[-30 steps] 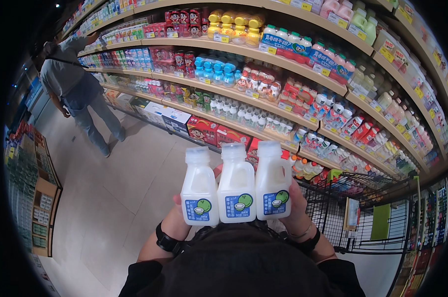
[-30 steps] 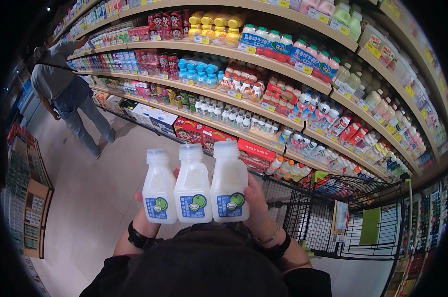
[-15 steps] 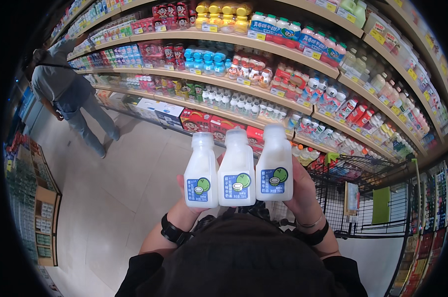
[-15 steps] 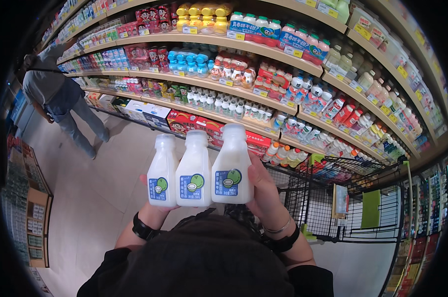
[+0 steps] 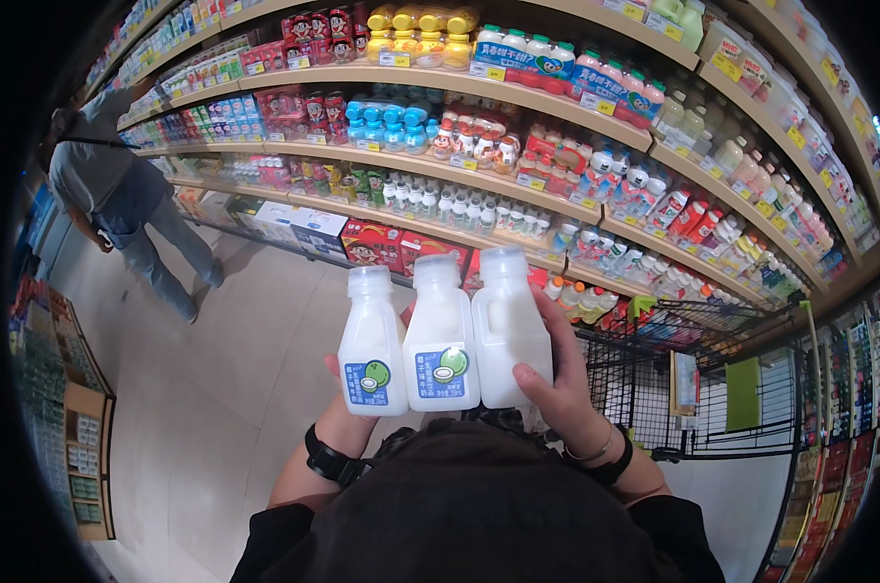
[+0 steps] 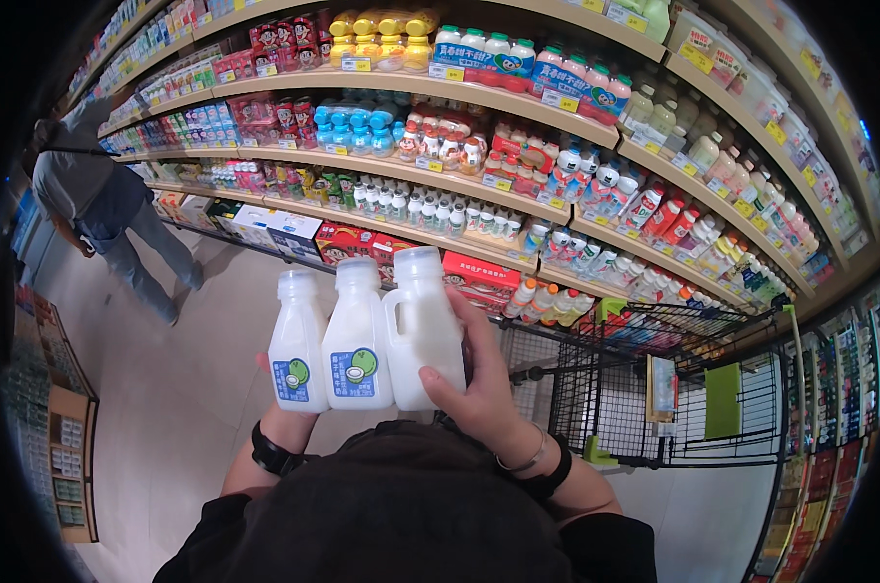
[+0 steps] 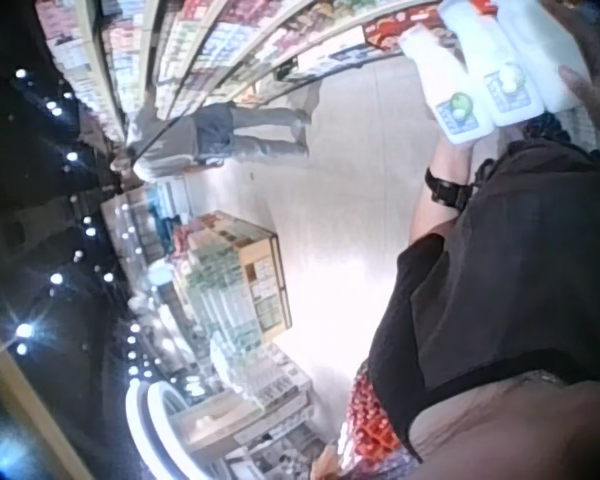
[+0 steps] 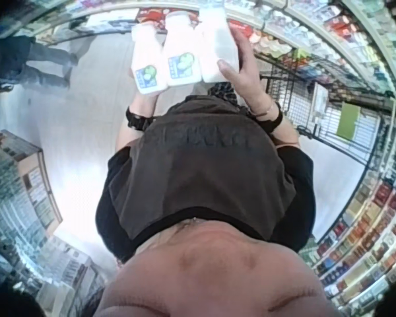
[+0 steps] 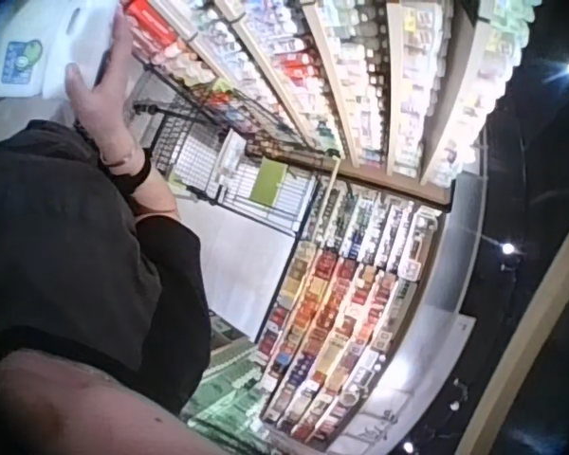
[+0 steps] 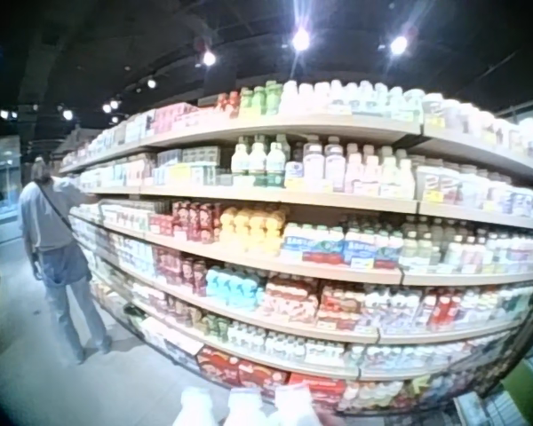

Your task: The person selects and handles several small plastic bottles of flavored milk or yogurt from a supermarket shelf, turning them over by hand to read the labels before placing them together.

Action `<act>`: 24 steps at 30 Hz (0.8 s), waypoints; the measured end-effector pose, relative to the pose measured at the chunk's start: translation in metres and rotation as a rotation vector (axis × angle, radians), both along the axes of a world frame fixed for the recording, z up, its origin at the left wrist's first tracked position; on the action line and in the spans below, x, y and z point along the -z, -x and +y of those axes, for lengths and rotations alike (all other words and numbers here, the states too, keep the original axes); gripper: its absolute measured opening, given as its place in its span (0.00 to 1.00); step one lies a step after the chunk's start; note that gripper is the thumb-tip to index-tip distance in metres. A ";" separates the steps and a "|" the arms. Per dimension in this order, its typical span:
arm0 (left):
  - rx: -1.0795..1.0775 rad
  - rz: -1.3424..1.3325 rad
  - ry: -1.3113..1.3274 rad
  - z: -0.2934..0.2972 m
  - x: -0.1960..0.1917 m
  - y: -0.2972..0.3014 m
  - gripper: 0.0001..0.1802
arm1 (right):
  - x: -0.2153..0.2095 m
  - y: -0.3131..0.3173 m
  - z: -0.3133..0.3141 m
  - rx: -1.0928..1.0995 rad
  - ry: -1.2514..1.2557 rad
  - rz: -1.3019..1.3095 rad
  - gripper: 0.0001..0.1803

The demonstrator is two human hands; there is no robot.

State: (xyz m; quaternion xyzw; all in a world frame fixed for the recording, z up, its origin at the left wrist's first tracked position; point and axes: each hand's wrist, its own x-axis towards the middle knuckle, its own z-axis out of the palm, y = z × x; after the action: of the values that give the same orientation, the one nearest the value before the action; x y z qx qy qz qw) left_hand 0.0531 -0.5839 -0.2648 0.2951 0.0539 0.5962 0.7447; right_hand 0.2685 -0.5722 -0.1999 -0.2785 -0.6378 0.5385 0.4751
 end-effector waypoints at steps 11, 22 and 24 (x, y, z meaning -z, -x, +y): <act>-0.078 -0.008 0.065 -0.002 0.003 0.002 0.62 | 0.002 0.005 0.012 -0.302 0.530 0.512 0.43; 0.013 0.059 -0.039 0.007 -0.001 0.001 0.66 | -0.002 0.000 0.004 -0.026 -0.030 0.048 0.39; 0.019 0.086 -0.040 0.007 0.001 0.002 0.67 | -0.001 -0.002 0.004 -0.045 -0.014 0.062 0.38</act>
State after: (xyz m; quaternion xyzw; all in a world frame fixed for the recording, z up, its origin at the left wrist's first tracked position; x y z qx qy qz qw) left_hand 0.0515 -0.5764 -0.2657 0.3360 0.0711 0.5767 0.7413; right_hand 0.2703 -0.5678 -0.1986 -0.2438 -0.6327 0.5529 0.4843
